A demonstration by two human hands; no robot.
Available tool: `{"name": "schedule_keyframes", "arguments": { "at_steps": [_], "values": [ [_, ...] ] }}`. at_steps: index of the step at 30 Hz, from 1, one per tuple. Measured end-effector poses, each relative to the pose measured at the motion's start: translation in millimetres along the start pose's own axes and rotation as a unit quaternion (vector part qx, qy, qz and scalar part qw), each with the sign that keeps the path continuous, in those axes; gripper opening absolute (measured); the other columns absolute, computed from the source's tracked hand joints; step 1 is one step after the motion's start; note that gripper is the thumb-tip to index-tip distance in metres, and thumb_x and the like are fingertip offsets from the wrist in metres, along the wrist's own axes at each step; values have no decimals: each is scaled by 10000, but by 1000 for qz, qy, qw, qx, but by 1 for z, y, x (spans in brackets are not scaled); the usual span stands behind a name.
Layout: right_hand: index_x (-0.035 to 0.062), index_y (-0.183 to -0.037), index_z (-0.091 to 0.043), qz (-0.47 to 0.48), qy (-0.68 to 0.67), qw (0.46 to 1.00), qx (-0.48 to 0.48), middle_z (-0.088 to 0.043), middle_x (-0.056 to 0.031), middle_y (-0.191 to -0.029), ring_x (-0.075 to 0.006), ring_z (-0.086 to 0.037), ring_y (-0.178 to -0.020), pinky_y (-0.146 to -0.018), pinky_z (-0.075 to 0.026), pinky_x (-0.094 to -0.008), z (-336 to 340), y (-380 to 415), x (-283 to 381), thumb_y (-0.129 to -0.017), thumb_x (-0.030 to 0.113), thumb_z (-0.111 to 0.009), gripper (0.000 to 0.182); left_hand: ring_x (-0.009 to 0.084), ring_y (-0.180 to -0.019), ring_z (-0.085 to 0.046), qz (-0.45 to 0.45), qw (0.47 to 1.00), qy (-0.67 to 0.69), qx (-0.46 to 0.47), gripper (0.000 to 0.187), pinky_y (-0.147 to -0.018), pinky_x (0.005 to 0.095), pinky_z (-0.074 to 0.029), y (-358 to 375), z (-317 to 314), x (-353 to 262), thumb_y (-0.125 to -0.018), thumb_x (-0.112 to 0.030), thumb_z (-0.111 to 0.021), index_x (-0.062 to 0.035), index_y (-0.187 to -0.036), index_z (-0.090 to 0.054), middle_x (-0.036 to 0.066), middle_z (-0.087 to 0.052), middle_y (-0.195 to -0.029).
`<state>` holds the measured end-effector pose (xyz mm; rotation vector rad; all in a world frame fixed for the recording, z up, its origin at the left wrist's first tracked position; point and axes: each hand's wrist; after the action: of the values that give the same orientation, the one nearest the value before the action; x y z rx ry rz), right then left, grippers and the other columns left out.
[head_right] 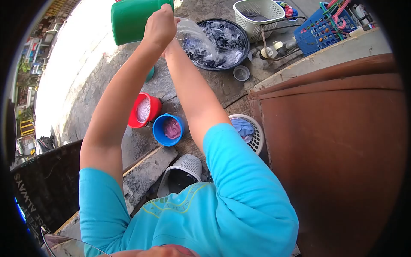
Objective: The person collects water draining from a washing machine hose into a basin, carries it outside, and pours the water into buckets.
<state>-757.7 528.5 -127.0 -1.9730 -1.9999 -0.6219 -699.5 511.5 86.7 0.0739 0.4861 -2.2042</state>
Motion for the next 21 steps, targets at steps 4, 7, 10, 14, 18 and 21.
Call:
{"name": "schedule_keyframes", "arguments": {
  "at_steps": [4,7,10,14,18,21],
  "values": [
    [61,-1001,-544,60,201,977,28,-583,-56,-863,-169,-592,-679,-633,-563,-398,21,-5,-27,-920,231,-545,188,423,-778,-622,-36,998,19,-43,313,-677,465,-497,30,-11,19,-825,-209,-664,32,-872,-470,233,-630,-787],
    [59,-1030,-536,107,346,930,55,-593,-66,-911,-181,-601,-703,-646,-564,-407,25,-5,-45,-920,250,-560,222,394,-707,-621,-27,991,54,-116,315,-637,449,-492,65,-16,45,-813,-208,-685,16,-857,-467,198,-624,-741],
    [71,-1081,-530,5,225,972,-63,-592,-84,-1010,-215,-598,-775,-688,-551,-437,-2,41,-55,-898,322,-598,318,304,-586,-610,79,966,159,-188,322,-561,390,-479,125,-15,72,-780,-209,-738,-10,-820,-489,137,-610,-658],
    [149,-1276,-496,-190,245,922,-233,-512,-89,-1290,-314,-473,-1135,-899,-388,-587,-29,152,-73,-839,533,-613,593,195,-529,-563,239,912,259,-211,300,-522,331,-457,244,-23,105,-796,-178,-735,-10,-825,-489,84,-571,-616],
    [189,-1294,-528,-187,449,856,-175,-514,-74,-1335,-300,-445,-1229,-916,-384,-571,23,266,-101,-815,581,-616,626,60,-550,-487,298,875,343,-170,292,-496,228,-414,383,-4,91,-825,-185,-728,-21,-821,-487,7,-549,-642],
    [212,-1258,-562,-186,452,848,-206,-562,-31,-1268,-226,-475,-1192,-902,-404,-516,48,392,-100,-819,558,-626,562,87,-533,-483,330,875,331,-128,289,-498,267,-416,484,-1,90,-817,-175,-725,-18,-816,-482,18,-528,-611]
  ]
}}
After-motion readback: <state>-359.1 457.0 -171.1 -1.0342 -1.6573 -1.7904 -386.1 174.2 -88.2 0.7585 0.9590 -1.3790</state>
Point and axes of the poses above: each hand's wrist, its own y-axis away from the middle knuckle, its own z-axis out of the back of the hand, x = y × z
